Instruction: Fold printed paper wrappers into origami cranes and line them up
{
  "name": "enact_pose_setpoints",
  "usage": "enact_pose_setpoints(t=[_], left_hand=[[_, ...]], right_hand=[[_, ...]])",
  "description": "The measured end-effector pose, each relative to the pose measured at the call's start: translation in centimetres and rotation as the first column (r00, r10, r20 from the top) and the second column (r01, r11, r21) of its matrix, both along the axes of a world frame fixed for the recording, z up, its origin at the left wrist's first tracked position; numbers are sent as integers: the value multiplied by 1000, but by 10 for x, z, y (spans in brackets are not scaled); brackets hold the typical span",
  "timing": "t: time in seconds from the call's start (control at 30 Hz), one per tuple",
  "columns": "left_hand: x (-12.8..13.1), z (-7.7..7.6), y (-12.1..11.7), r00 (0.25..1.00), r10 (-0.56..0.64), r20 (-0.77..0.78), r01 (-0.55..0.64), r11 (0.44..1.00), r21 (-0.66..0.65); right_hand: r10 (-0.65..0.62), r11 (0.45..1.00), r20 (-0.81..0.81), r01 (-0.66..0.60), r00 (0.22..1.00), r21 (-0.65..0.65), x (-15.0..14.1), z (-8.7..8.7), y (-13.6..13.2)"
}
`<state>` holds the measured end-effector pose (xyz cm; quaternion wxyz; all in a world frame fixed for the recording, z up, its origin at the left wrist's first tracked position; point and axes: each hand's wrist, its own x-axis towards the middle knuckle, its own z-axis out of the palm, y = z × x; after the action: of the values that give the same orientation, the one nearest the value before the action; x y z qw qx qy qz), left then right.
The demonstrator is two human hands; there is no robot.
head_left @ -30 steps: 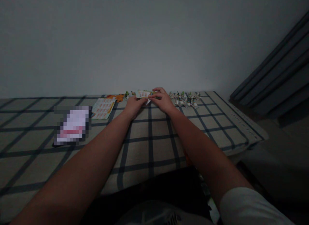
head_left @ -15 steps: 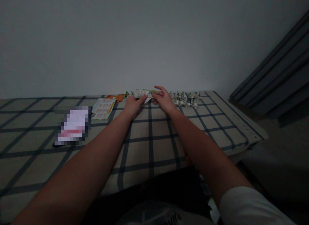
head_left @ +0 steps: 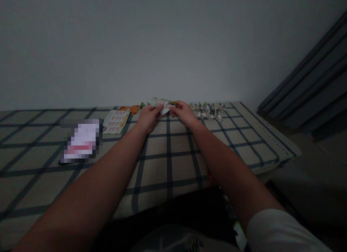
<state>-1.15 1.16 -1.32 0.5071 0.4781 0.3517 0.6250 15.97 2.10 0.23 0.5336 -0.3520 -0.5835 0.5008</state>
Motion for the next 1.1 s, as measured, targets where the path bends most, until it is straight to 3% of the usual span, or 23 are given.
enact_pose_setpoints(t=[0.17,0.37,0.57,0.77,0.97,1.1], left_hand=[[0,2,-3,999,14,-44,-14,1000,4],[3,4,-6,1000,-8,-31,10,998,66],[1,9,-8,987,124,-101,-117,991,70],[0,13,-10,999,30,-38,-28,999,36],[4,22,-16,990,-65,123,73,996,-60],[6,25,-21,981,-58,187,76,993,-91]], right_hand=[[12,999,4,-11,1000,-37,0,2,-5],[-126,992,104,122,987,40,3,8,-11],[-227,971,88,220,970,89,6,8,-13],[-193,981,51,193,980,1,5,8,-10],[-131,989,-29,129,991,-72,4,11,-11],[-71,994,-69,65,995,-87,3,7,-7]])
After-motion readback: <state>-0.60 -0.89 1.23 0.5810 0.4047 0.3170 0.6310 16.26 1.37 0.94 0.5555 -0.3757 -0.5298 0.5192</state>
